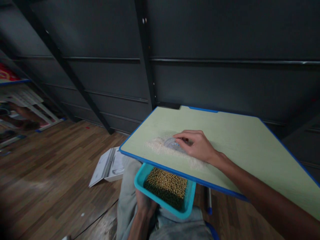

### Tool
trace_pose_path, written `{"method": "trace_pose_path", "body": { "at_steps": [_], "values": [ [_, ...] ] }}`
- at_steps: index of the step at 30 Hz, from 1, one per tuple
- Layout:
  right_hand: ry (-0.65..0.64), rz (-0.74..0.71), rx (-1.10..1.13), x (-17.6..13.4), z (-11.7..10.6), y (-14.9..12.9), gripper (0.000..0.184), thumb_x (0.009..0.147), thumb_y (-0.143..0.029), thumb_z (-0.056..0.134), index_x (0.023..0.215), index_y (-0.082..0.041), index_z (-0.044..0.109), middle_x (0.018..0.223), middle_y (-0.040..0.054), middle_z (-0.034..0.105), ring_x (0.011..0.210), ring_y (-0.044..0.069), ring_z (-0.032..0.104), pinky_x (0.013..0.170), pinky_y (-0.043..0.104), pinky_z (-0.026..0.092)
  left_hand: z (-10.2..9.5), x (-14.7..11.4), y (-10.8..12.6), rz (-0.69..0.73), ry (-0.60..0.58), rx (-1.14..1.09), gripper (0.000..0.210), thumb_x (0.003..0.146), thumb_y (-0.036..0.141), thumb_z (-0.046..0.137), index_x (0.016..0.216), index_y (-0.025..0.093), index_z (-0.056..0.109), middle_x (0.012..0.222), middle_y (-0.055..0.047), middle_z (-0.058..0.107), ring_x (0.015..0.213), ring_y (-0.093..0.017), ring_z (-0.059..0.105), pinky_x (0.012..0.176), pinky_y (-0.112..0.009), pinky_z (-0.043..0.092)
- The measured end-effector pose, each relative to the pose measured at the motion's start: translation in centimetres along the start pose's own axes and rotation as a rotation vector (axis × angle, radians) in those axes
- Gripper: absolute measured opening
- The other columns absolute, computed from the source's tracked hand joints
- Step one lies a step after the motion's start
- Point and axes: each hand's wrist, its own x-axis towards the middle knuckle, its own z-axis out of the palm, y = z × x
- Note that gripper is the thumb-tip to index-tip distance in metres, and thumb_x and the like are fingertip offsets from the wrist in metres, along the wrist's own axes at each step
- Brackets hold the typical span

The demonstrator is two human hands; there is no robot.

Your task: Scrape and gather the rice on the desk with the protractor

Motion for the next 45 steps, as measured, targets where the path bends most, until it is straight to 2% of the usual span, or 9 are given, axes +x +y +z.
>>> {"method": "trace_pose_path", "body": {
  "at_steps": [4, 6, 13, 19, 23, 29, 38, 45],
  "values": [
    [0.137, 0.071, -0.098, 0.5, -0.4, 0.8, 0.017, 0.094, -0.023, 0.064, 0.103, -0.02, 0.078, 0.097, 0.0053, 0.079, 0.082, 0.019, 0.073, 0.077, 0.034, 0.057, 0.3, -0.1, 0.0, 0.018, -0.004, -0.007, 0.032, 0.084, 0.025, 0.061, 0.111, 0.015, 0.074, 0.11, -0.009, 0.077, 0.113, -0.031, 0.068, 0.108, -0.046, 0.048],
    [0.156, 0.09, -0.141, 0.6, -0.4, 1.3, 0.018, 0.095, -0.023, 0.063, 0.105, -0.02, 0.077, 0.097, 0.0055, 0.079, 0.082, 0.019, 0.073, 0.077, 0.035, 0.057, 0.4, -0.2, 0.0, 0.024, -0.01, -0.012, 0.032, 0.083, 0.025, 0.062, 0.11, 0.014, 0.075, 0.11, -0.01, 0.077, 0.113, -0.031, 0.068, 0.108, -0.045, 0.048],
    [0.069, 0.119, -0.123, 0.3, 0.1, 1.9, 0.019, 0.096, -0.025, 0.063, 0.109, -0.023, 0.077, 0.104, 0.0045, 0.079, 0.089, 0.021, 0.074, 0.082, 0.037, 0.057, 0.3, 0.0, 0.2, 0.009, 0.01, 0.02, 0.028, 0.084, 0.029, 0.064, 0.108, 0.024, 0.076, 0.11, -0.006, 0.078, 0.12, -0.032, 0.065, 0.109, -0.047, 0.048],
    [0.031, 0.102, -0.069, 0.3, 0.4, 1.3, 0.019, 0.097, -0.025, 0.063, 0.11, -0.024, 0.077, 0.108, 0.0042, 0.079, 0.093, 0.021, 0.074, 0.084, 0.037, 0.058, 0.2, 0.0, 0.2, -0.002, -0.007, 0.026, 0.036, 0.082, 0.034, 0.067, 0.114, 0.022, 0.075, 0.116, -0.008, 0.076, 0.12, -0.034, 0.065, 0.109, -0.048, 0.048],
    [0.027, 0.085, -0.043, 0.2, 0.5, 1.0, 0.019, 0.097, -0.025, 0.064, 0.111, -0.025, 0.077, 0.108, 0.003, 0.079, 0.094, 0.02, 0.074, 0.085, 0.037, 0.058, -0.1, 0.1, 0.1, -0.001, -0.016, 0.032, 0.033, 0.082, 0.034, 0.067, 0.113, 0.027, 0.075, 0.116, -0.006, 0.076, 0.123, -0.034, 0.063, 0.109, -0.049, 0.048],
    [0.007, 0.081, -0.01, 0.0, 0.8, 0.5, 0.019, 0.097, -0.026, 0.064, 0.111, -0.025, 0.077, 0.108, 0.003, 0.079, 0.093, 0.02, 0.074, 0.084, 0.036, 0.058, 0.0, 0.1, 0.0, 0.018, -0.023, 0.039, 0.034, 0.081, 0.035, 0.068, 0.113, 0.026, 0.075, 0.12, -0.007, 0.074, 0.128, -0.035, 0.059, 0.109, -0.051, 0.047],
    [-0.017, 0.045, 0.026, -0.3, 1.1, -0.3, 0.021, 0.097, -0.025, 0.064, 0.114, -0.027, 0.076, 0.109, 0.0017, 0.078, 0.096, 0.019, 0.073, 0.087, 0.035, 0.058, 0.1, -0.1, 0.2, 0.015, -0.009, 0.062, 0.031, 0.084, 0.032, 0.063, 0.112, 0.027, 0.076, 0.116, -0.006, 0.076, 0.126, -0.034, 0.061, 0.109, -0.049, 0.047],
    [-0.026, 0.021, 0.04, -0.4, 1.2, -0.8, 0.021, 0.097, -0.025, 0.063, 0.114, -0.026, 0.076, 0.109, 0.0023, 0.078, 0.098, 0.019, 0.073, 0.088, 0.036, 0.058, 0.3, -0.2, 0.1, 0.02, 0.022, 0.035, 0.029, 0.082, 0.029, 0.065, 0.108, 0.022, 0.077, 0.114, -0.009, 0.076, 0.119, -0.034, 0.065, 0.107, -0.046, 0.049]
  ]
}}
